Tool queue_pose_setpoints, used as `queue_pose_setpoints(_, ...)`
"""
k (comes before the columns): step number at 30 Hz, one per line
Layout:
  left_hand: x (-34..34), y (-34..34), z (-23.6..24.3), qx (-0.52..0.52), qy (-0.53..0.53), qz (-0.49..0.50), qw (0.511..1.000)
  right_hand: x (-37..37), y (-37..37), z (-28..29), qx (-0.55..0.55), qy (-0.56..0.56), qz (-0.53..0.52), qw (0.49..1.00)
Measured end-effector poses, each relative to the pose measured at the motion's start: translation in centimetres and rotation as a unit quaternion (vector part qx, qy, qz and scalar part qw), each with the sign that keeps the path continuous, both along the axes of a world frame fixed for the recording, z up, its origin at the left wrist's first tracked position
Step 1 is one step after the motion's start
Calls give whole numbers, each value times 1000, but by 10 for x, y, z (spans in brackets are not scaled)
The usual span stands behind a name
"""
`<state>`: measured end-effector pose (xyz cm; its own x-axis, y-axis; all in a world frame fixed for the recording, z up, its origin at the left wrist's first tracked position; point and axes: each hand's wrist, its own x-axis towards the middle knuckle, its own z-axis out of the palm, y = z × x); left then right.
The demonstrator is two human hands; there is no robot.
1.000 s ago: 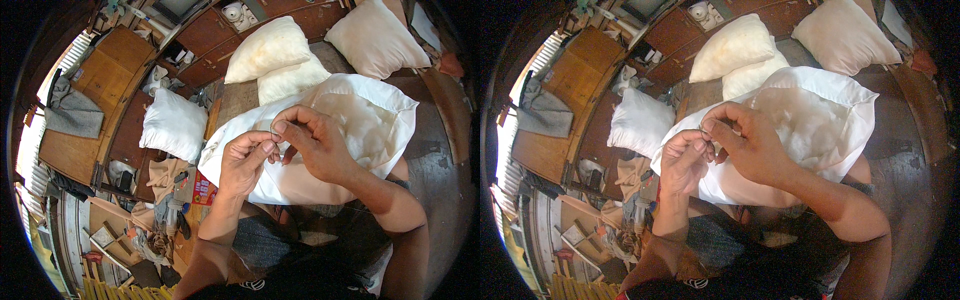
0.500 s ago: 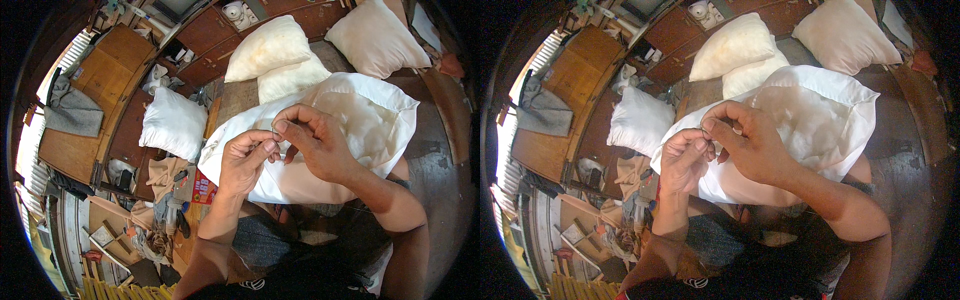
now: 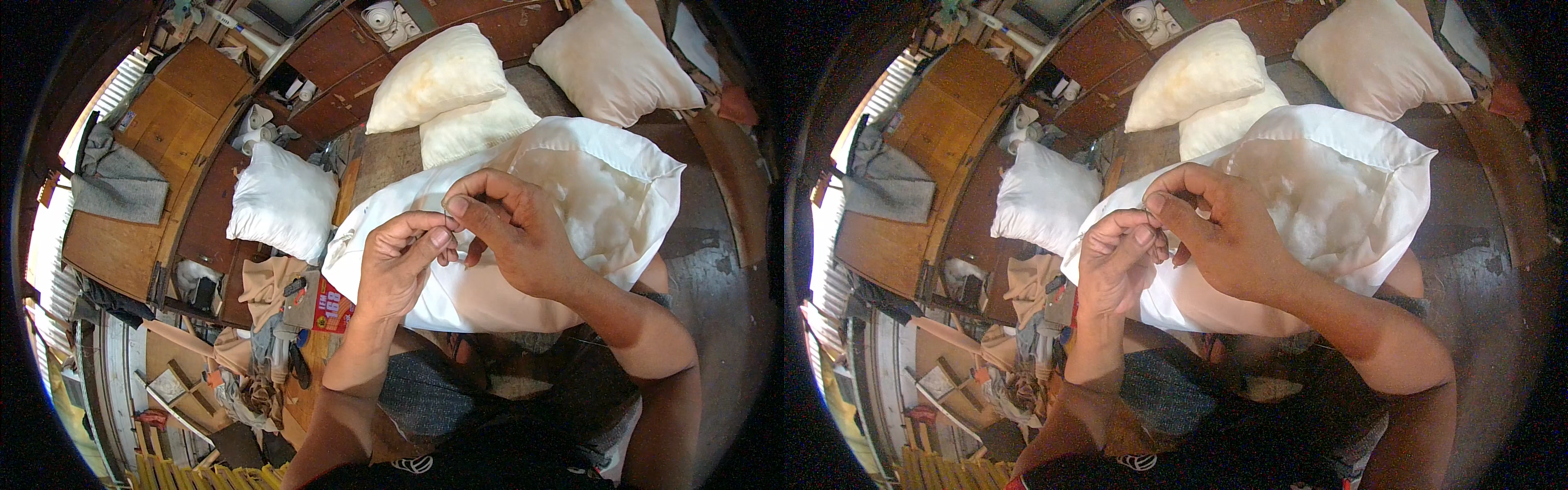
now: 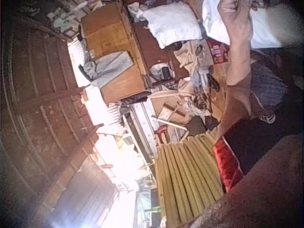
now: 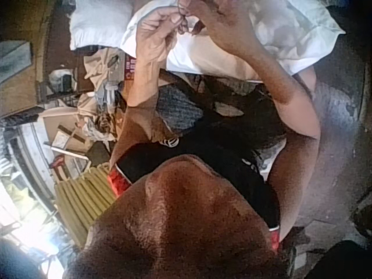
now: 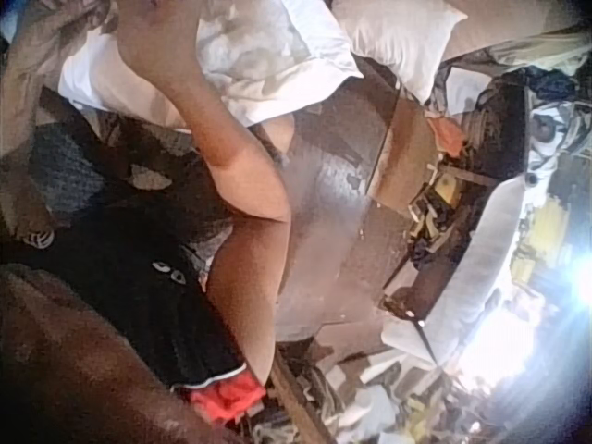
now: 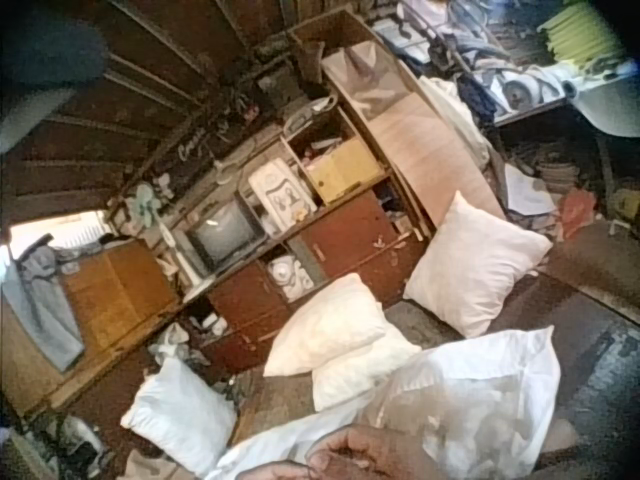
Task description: The person sits on the floor and sews a white pillow by hand. They use a needle and thread to stitch the opening closed, pulling the thread through the fabric repeatedly. The workspace is cluttered with other pillows and materials.
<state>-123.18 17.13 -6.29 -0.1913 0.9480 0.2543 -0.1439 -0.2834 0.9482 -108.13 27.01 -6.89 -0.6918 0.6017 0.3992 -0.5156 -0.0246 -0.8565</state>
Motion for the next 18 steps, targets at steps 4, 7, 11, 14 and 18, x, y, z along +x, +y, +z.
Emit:
queue_pose_setpoints(4,1,0,1,-1,-5,6,1000,0,0,0,2,4,-2,1000)
queue_pose_setpoints(7,1,0,0,0,0,5,1000,0,0,0,2,5,-4,1000)
queue_pose_setpoints(11,2,0,1,-2,-1,6,1000,-1,1,-1,-2,-1,-4,1000)
queue_pose_setpoints(14,1,0,0,-2,2,2,1000,0,0,0,-2,-13,-10,1000)
queue_pose_setpoints(18,0,0,0,3,-1,-1,1000,0,-1,0,-12,-12,-9,1000)
